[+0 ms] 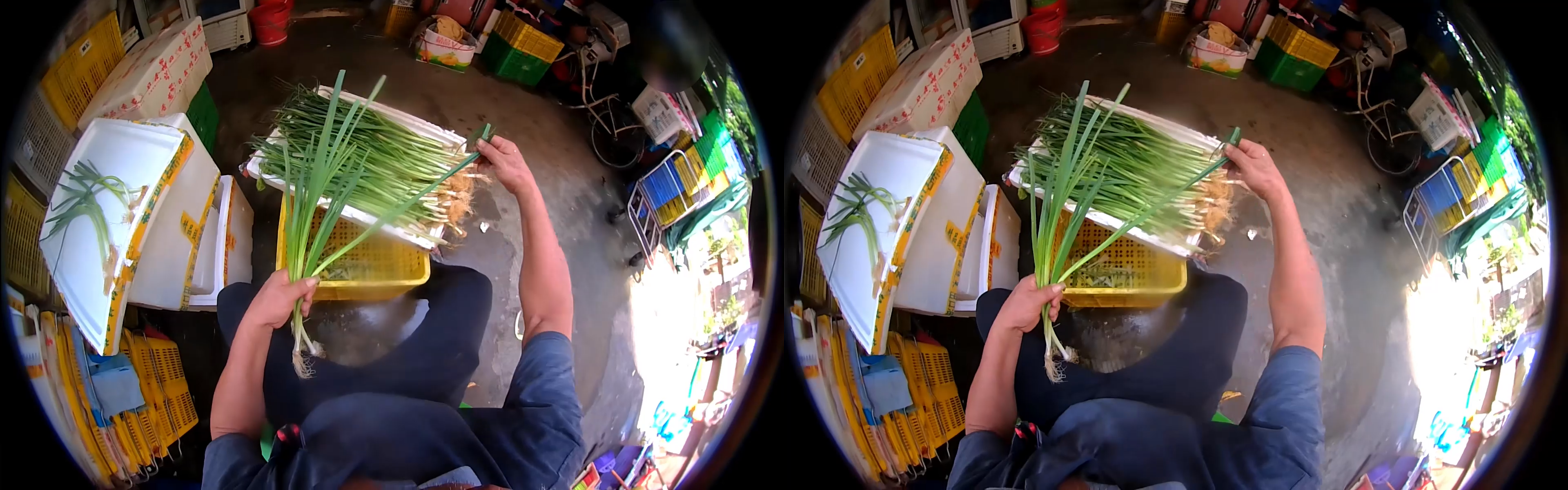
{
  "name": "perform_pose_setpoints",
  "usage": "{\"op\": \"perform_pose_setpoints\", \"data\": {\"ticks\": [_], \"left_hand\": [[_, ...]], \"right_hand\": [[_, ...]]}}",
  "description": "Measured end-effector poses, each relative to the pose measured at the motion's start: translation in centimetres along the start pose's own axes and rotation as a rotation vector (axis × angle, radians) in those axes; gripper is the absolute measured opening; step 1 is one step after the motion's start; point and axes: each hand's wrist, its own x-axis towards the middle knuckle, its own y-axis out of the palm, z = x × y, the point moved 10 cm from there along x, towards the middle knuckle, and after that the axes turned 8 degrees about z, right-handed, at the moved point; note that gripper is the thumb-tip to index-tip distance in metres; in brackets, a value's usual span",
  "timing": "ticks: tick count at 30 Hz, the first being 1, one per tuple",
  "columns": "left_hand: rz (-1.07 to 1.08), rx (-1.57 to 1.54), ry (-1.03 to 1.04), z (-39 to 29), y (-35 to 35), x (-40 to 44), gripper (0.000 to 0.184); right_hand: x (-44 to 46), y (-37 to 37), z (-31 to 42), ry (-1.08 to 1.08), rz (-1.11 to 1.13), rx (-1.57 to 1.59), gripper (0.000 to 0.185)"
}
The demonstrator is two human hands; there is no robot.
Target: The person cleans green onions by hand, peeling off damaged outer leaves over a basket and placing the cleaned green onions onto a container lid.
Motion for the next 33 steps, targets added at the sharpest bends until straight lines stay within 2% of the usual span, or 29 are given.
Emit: {"op": "perform_pose_setpoints", "data": {"ticks": [2, 4, 5, 8, 10, 11, 12, 13, 14, 15, 16, 17, 18, 22, 24, 26, 32, 33], "left_hand": [[-0.012, 0.012, -0.045, 0.7, -0.5, -0.5, 0.023], [-0.020, -0.100, -0.030, 0.9, -2.0, -0.6, 0.020], [-0.037, -0.152, -0.003, 0.5, -2.2, -0.6, 0.019], [-0.056, -0.240, 0.154, -1.5, -2.1, 0.0, 0.013], [-0.084, -0.310, 0.151, -3.7, -1.6, -0.4, 0.013], [-0.096, -0.354, 0.159, -4.8, -1.3, -1.1, 0.014], [-0.099, -0.386, 0.174, -6.1, -1.3, -1.5, 0.015], [-0.098, -0.386, 0.226, -7.3, -1.9, -1.8, 0.016], [-0.086, -0.395, 0.266, -8.1, -2.0, -2.3, 0.016], [-0.104, -0.372, 0.265, -9.3, -2.1, -3.2, 0.013], [-0.109, -0.354, 0.305, -10.5, -2.3, -4.0, 0.012], [-0.097, -0.373, 0.334, -10.7, -2.7, -4.5, 0.013], [-0.072, -0.384, 0.368, -11.3, -3.1, -4.5, 0.013], [-0.120, -0.288, 0.392, -11.0, -3.9, -5.6, 0.013], [-0.151, -0.270, 0.373, -9.9, -3.8, -5.5, 0.013], [-0.124, -0.249, 0.387, -9.2, -3.7, -5.3, 0.012], [-0.100, -0.229, 0.349, -7.4, -2.7, -5.5, 0.014], [-0.088, -0.216, 0.351, -7.3, -2.6, -5.3, 0.014]], "right_hand": [[-0.4, -5.4, 0.8, -0.074, -0.127, 0.024, 0.021], [-2.0, -9.2, 2.9, -0.008, -0.234, -0.284, 0.023], [-2.3, -8.9, 3.4, -0.021, -0.200, -0.331, 0.025], [-3.1, -1.9, 4.8, -0.074, -0.061, -0.448, 0.022], [-3.4, 4.6, 3.1, -0.142, 0.007, -0.451, 0.021], [-4.7, 9.4, 4.7, -0.147, 0.070, -0.435, 0.020], [-4.5, 12.5, 1.7, -0.132, 0.143, -0.487, 0.018], [-4.9, 16.2, 1.0, -0.209, 0.188, -0.501, 0.016], [-5.1, 19.7, -0.6, -0.202, 0.296, -0.438, 0.016], [-4.5, 22.4, -3.1, -0.156, 0.357, -0.512, 0.018], [-3.7, 24.5, -6.7, -0.109, 0.383, -0.511, 0.021], [-3.6, 26.3, -7.8, -0.229, 0.359, -0.543, 0.024], [-3.2, 28.0, -9.7, -0.204, 0.419, -0.616, 0.024], [-1.9, 30.8, -14.0, -0.178, 0.401, -0.699, 0.025], [-3.2, 33.2, -13.2, -0.195, 0.432, -0.550, 0.026], [-3.9, 35.9, -14.4, -0.108, 0.496, -0.528, 0.029], [-2.0, 36.0, -15.8, -0.089, 0.467, -0.897, 0.035], [-1.1, 34.7, -13.0, -0.199, 0.370, -0.914, 0.033]]}}
